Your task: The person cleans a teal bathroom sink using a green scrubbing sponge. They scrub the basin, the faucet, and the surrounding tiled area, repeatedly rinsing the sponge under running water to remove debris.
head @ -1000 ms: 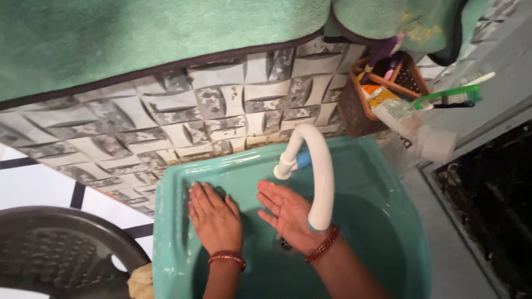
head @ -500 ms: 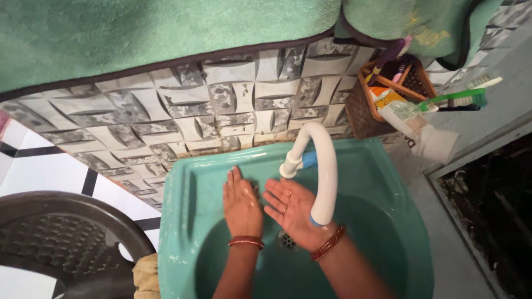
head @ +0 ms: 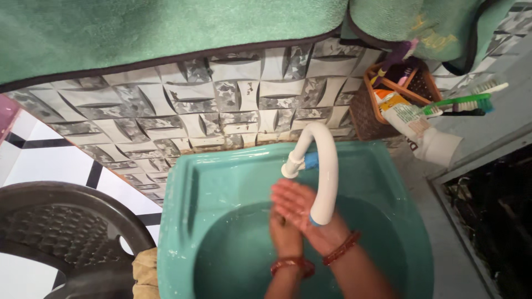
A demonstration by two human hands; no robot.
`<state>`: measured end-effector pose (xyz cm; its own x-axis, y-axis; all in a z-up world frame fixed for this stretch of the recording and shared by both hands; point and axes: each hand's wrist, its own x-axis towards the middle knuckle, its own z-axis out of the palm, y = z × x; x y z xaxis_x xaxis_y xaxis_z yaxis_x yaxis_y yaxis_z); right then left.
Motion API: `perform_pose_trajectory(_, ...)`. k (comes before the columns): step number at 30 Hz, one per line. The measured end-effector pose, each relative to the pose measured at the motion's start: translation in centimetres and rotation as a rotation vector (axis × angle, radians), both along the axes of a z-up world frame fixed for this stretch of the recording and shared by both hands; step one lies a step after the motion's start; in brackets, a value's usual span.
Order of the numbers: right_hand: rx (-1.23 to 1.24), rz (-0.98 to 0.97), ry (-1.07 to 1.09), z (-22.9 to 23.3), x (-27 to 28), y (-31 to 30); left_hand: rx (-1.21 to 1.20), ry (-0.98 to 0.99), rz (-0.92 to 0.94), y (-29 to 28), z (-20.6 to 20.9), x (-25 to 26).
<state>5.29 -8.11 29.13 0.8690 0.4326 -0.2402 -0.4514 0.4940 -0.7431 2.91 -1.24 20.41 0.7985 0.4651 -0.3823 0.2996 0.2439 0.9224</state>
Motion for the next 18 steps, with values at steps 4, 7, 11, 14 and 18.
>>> perform_pose_trajectory(4, -0.093, -0.298, 0.110, 0.6, 0.7, -1.2, -0.852, 0.113, 0.126, -2.1, -2.5, 1.4)
perform_pose_trajectory(7, -0.148, -0.390, 0.090, 1.0, 0.7, -1.4, -1.142, 0.000, 0.317, -3.4, -3.8, 1.3)
perform_pose_trajectory(11, -0.225, -0.544, 0.033, -0.7, 0.9, -3.4, -1.119, 0.060, 0.247, -3.1, -3.7, 0.2)
perform_pose_trajectory(14, -0.463, -0.690, -0.110, -4.4, 2.2, -5.6, -0.646, -0.121, -0.044, -2.3, -2.3, 1.5)
perform_pose_trajectory(18, -1.190, -0.754, -0.713, -8.4, 1.3, -7.7, -0.752, -0.326, -0.405, -3.9, -1.4, 5.4)
